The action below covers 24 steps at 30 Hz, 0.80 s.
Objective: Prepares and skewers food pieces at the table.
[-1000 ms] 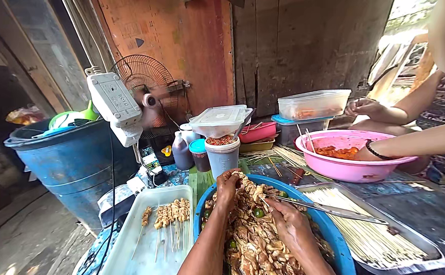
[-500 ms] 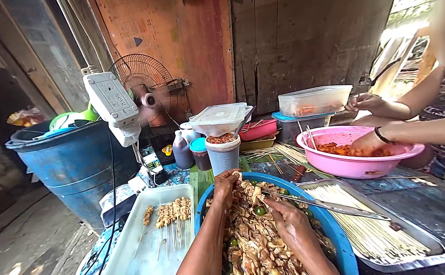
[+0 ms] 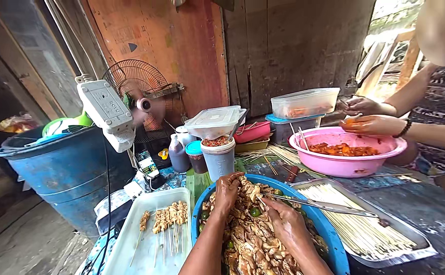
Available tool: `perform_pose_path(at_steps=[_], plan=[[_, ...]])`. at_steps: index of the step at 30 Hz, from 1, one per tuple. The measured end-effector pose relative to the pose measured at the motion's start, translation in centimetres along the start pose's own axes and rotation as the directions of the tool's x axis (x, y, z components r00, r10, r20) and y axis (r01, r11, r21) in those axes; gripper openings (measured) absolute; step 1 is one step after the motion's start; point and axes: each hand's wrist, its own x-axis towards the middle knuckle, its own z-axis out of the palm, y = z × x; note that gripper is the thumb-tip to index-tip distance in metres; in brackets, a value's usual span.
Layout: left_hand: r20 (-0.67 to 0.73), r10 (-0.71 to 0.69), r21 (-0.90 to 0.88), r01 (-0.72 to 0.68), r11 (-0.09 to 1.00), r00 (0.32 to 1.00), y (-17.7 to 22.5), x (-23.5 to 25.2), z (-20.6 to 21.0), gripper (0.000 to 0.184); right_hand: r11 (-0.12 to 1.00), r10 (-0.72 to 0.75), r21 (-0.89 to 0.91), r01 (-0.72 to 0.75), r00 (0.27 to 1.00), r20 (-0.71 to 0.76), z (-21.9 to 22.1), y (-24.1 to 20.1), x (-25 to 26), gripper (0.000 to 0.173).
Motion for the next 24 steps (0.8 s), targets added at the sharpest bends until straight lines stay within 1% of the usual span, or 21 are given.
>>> perform_pose_path(at_steps=[5, 8, 9, 10, 11, 12, 13, 14, 15, 16, 17, 19, 20, 21, 22, 23, 24], plan=[[0.031, 0.068, 0.085, -0.07, 0.994, 0.997, 0.9, -0.2, 0.4, 0.028, 0.998, 0.006, 0.059, -0.005, 1.0, -0.029, 0.3, -0.2, 0.1, 0.033], [0.051, 0.088, 0.084, -0.092, 0.992, 0.995, 1.4, -0.4, 0.9, 0.029, 0.992, 0.08, 0.099, -0.078, 0.997, -0.018, 0.4, -0.5, 0.3, 0.032], [0.043, 0.082, 0.043, -0.084, 0.996, 0.996, 1.4, -0.4, 1.1, 0.03, 0.986, 0.108, 0.132, -0.106, 0.994, -0.012, 0.5, -0.4, 0.3, 0.031], [0.025, 0.061, -0.041, -0.06, 0.997, 0.998, 1.2, -0.5, 1.3, 0.032, 0.978, 0.125, 0.171, -0.122, 0.992, -0.008, 0.6, -0.3, 0.4, 0.03], [0.01, 0.023, -0.184, -0.021, 0.983, 1.0, 1.3, -0.6, 1.7, 0.034, 0.97, 0.128, 0.209, -0.124, 0.992, -0.009, 0.8, -0.1, 0.6, 0.029], [0.012, -0.027, -0.377, 0.029, 0.926, 1.0, 1.7, -0.6, 2.1, 0.037, 0.964, 0.122, 0.241, -0.115, 0.992, -0.013, 1.1, 0.2, 0.9, 0.027], [0.045, -0.096, -0.562, 0.104, 0.82, 0.994, 2.4, -0.7, 2.4, 0.043, 0.962, 0.11, 0.253, -0.101, 0.994, -0.02, 1.3, 0.3, 1.0, 0.025], [0.088, -0.169, -0.695, 0.182, 0.696, 0.982, 3.3, -0.8, 2.6, 0.048, 0.966, 0.093, 0.246, -0.083, 0.995, -0.031, 1.4, 0.3, 1.0, 0.023], [0.119, -0.234, -0.769, 0.239, 0.592, 0.965, 4.1, -0.9, 2.7, 0.049, 0.972, 0.077, 0.223, -0.067, 0.996, -0.037, 1.5, 0.1, 0.9, 0.023], [0.129, -0.288, -0.799, 0.272, 0.536, 0.949, 4.5, -0.9, 3.0, 0.045, 0.98, 0.057, 0.194, -0.046, 0.997, -0.049, 1.5, -0.1, 0.7, 0.023], [0.122, -0.328, -0.802, 0.288, 0.523, 0.937, 4.7, -0.8, 3.4, 0.037, 0.986, 0.032, 0.166, -0.022, 0.998, -0.061, 1.5, -0.3, 0.5, 0.023], [0.086, -0.326, -0.762, 0.272, 0.588, 0.942, 4.5, -0.7, 4.1, 0.027, 0.99, 0.019, 0.141, -0.01, 0.998, -0.063, 1.5, -0.7, 0.4, 0.025], [0.047, -0.273, -0.737, 0.218, 0.64, 0.961, 4.3, -0.9, 4.4, 0.025, 0.989, 0.035, 0.147, -0.028, 0.998, -0.047, 1.5, -0.8, 0.6, 0.025], [-0.009, -0.179, -0.711, 0.119, 0.693, 0.984, 4.4, -1.9, 4.2, 0.026, 0.986, 0.056, 0.159, -0.052, 0.998, -0.017, 1.4, -0.9, 0.7, 0.025], [-0.094, -0.034, -0.668, -0.038, 0.743, 0.995, 5.7, -3.8, 3.0, 0.028, 0.983, 0.071, 0.171, -0.073, 0.997, 0.018, 1.4, -1.0, 0.7, 0.025], [-0.17, 0.09, -0.578, -0.173, 0.798, 0.981, 9.4, -7.1, 0.3, 0.03, 0.979, 0.086, 0.18, -0.096, 0.994, 0.061, 1.4, -1.2, 0.5, 0.024], [-0.086, -0.259, -0.458, 0.192, 0.868, 0.962, 20.1, -11.8, -4.9, 0.027, 0.977, 0.094, 0.183, -0.113, 0.989, 0.111, 1.7, -1.3, 0.2, 0.024]])
